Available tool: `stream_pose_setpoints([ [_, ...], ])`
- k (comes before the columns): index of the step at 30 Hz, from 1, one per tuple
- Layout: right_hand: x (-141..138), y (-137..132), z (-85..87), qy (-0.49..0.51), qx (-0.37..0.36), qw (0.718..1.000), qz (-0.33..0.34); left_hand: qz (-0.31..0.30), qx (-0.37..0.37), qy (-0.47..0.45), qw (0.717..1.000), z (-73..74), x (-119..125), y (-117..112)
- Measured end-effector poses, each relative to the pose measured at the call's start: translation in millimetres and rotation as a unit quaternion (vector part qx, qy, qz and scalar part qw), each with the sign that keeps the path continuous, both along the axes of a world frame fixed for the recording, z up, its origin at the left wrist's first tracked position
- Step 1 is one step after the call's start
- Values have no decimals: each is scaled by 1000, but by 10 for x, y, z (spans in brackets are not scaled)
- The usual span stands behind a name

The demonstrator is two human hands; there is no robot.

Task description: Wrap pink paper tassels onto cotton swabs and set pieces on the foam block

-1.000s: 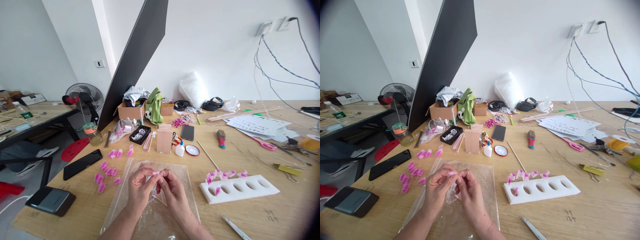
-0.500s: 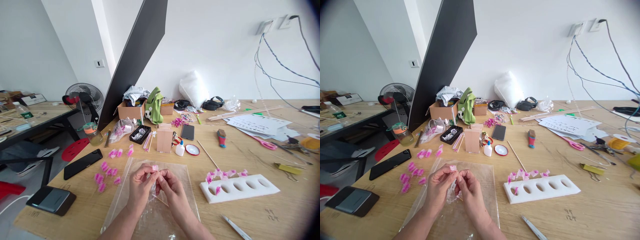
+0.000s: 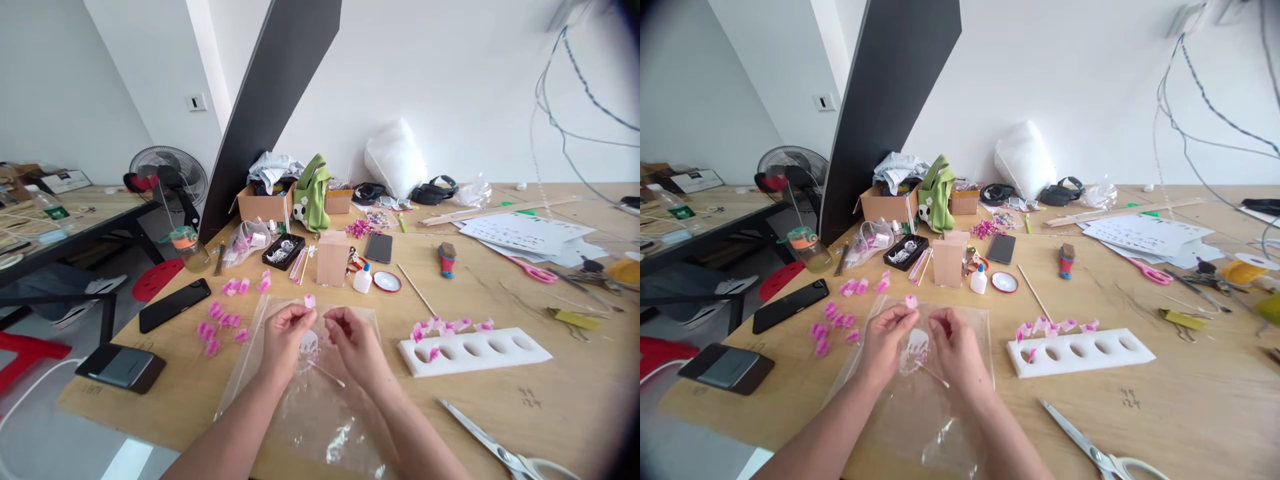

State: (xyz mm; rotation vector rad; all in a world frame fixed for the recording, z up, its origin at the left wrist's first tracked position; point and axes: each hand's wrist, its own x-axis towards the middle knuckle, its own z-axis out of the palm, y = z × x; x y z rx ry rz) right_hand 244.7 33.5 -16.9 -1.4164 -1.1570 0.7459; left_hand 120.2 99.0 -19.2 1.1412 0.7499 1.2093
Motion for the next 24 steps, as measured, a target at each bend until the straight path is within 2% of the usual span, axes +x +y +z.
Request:
stream_pose_setpoints([
  [3, 123, -101, 4, -188, -63, 980, 11, 23, -11, 22, 999, -30, -9, 57],
  [6, 107, -236, -30, -329, -143, 931, 63, 31, -28, 30, 999, -31, -8, 87],
  [9, -6, -314, -85, -416, -180, 887, 92, 35, -42, 29, 998, -3, 2, 89],
  [13, -105, -317, -135, -476, -192, 852, 106, 41, -56, 25, 997, 33, 13, 93],
  [18, 9, -333, -76, -495, -162, 847, 102, 38, -64, 27, 997, 42, 9, 116],
  [24, 72, -190, 19, -473, -117, 871, 61, 39, -68, 36, 996, 27, 1, 128],
])
